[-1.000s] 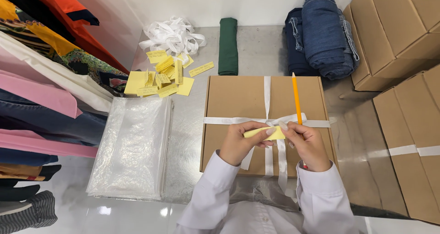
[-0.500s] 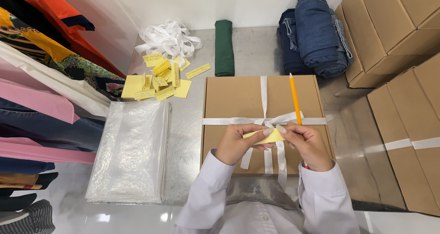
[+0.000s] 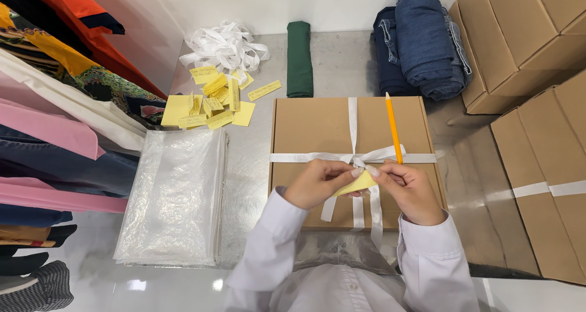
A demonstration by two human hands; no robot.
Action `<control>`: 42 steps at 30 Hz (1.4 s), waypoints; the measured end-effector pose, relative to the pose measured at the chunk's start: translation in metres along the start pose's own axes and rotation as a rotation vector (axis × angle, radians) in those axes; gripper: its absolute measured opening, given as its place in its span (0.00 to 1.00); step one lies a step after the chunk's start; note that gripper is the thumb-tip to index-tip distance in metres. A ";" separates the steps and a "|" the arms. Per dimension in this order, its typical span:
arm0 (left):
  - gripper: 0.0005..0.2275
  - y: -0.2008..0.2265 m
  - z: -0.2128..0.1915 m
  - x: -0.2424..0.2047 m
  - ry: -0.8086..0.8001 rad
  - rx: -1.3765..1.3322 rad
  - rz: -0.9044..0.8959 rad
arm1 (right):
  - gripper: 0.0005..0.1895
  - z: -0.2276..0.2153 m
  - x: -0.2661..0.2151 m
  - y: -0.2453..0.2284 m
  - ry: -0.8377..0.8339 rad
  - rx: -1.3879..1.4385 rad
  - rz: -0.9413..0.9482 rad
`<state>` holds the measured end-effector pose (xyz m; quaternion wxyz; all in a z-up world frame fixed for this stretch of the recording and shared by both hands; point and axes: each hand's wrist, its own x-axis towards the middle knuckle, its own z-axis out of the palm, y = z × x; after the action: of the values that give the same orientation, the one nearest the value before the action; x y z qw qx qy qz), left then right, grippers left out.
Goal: Tying a ribbon on a box, writing a label, and preparing plastic packaging
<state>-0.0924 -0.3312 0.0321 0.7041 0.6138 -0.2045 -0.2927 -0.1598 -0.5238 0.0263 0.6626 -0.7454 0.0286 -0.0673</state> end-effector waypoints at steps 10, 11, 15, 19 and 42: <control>0.08 0.014 -0.004 0.001 -0.148 0.095 0.052 | 0.10 -0.006 0.000 0.007 -0.005 -0.082 -0.040; 0.08 0.014 -0.003 0.001 -0.137 0.083 0.072 | 0.11 -0.008 0.001 0.008 0.001 -0.067 -0.040; 0.07 0.013 -0.002 0.002 -0.080 0.073 0.129 | 0.12 -0.009 -0.003 0.030 0.041 0.010 -0.046; 0.07 0.015 -0.002 0.001 -0.032 0.079 0.153 | 0.12 -0.005 0.000 0.031 0.062 0.036 -0.050; 0.07 0.000 0.000 0.007 0.064 0.376 0.297 | 0.11 0.011 -0.001 -0.001 0.156 -0.185 -0.199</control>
<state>-0.0870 -0.3357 0.0311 0.6190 0.7062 -0.3209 -0.1233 -0.1596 -0.5123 0.0256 0.5770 -0.7949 0.0121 -0.1872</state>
